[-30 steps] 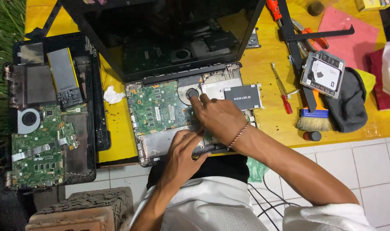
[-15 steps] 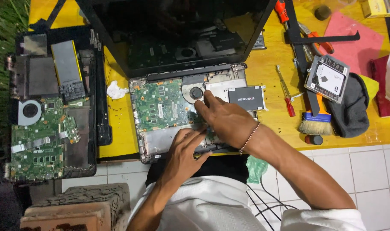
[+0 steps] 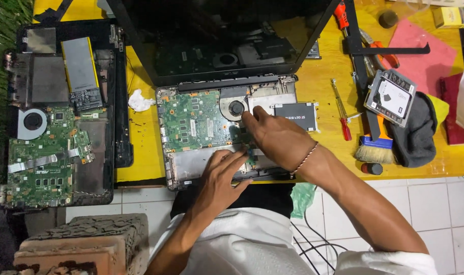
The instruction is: The person uses a screwdriver to remove screws from the cooling fan and hard drive of a disassembled laptop. They then detach the fan and hard drive from the motherboard and place them on the workbench.
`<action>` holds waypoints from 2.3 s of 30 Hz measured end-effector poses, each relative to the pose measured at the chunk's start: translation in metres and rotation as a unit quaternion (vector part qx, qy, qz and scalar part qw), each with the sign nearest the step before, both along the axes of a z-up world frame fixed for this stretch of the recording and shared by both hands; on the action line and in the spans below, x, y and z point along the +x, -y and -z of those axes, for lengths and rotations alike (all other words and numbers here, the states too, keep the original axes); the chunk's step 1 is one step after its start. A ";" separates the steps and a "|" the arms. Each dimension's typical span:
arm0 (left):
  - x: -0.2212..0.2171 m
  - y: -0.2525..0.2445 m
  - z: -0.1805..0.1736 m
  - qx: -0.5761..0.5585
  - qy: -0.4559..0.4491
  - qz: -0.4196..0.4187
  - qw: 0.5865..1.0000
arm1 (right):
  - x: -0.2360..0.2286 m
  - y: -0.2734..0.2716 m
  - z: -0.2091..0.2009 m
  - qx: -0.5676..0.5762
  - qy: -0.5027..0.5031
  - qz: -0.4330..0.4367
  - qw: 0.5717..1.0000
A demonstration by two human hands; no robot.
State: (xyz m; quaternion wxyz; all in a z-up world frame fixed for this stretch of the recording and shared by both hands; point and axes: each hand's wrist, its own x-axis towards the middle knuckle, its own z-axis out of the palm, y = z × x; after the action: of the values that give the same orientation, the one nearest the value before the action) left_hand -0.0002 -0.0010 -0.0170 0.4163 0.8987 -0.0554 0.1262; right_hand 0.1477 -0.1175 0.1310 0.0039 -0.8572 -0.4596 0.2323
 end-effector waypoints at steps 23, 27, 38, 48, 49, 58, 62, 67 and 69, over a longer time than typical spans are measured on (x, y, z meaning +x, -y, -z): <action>-0.001 -0.001 -0.001 -0.006 0.023 0.002 1.000 | 0.001 -0.005 -0.004 -0.054 -0.038 0.027 0.997; 0.000 -0.004 -0.011 0.000 0.015 0.009 1.000 | 0.003 -0.003 -0.014 0.025 -0.068 0.048 0.996; 0.000 -0.004 -0.026 -0.141 0.019 -0.060 0.988 | 0.010 0.038 -0.022 0.209 -0.201 0.092 0.953; -0.007 -0.010 -0.035 -0.197 0.001 -0.170 0.965 | -0.010 0.082 0.050 0.400 -0.246 0.216 0.856; -0.010 -0.017 -0.038 -0.196 0.000 -0.171 0.966 | -0.007 0.092 0.056 0.401 -0.248 0.215 0.855; -0.030 -0.060 -0.027 0.001 0.002 -0.176 0.984 | -0.014 0.173 0.123 0.549 -0.095 0.447 0.699; -0.025 -0.054 -0.032 0.028 0.009 -0.141 0.990 | -0.016 0.182 0.110 0.602 0.002 0.511 0.614; -0.029 -0.053 -0.032 0.045 -0.027 -0.135 0.989 | -0.014 0.190 0.071 0.516 0.050 0.599 0.610; -0.030 -0.053 -0.032 0.040 -0.022 -0.156 0.987 | -0.004 0.213 0.092 0.425 0.144 0.496 0.743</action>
State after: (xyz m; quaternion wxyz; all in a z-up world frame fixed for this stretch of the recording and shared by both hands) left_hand -0.0305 0.0517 0.0151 0.3562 0.9150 0.0897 0.1671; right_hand 0.1441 -0.3300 0.0388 0.4159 -0.8972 -0.0156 -0.1478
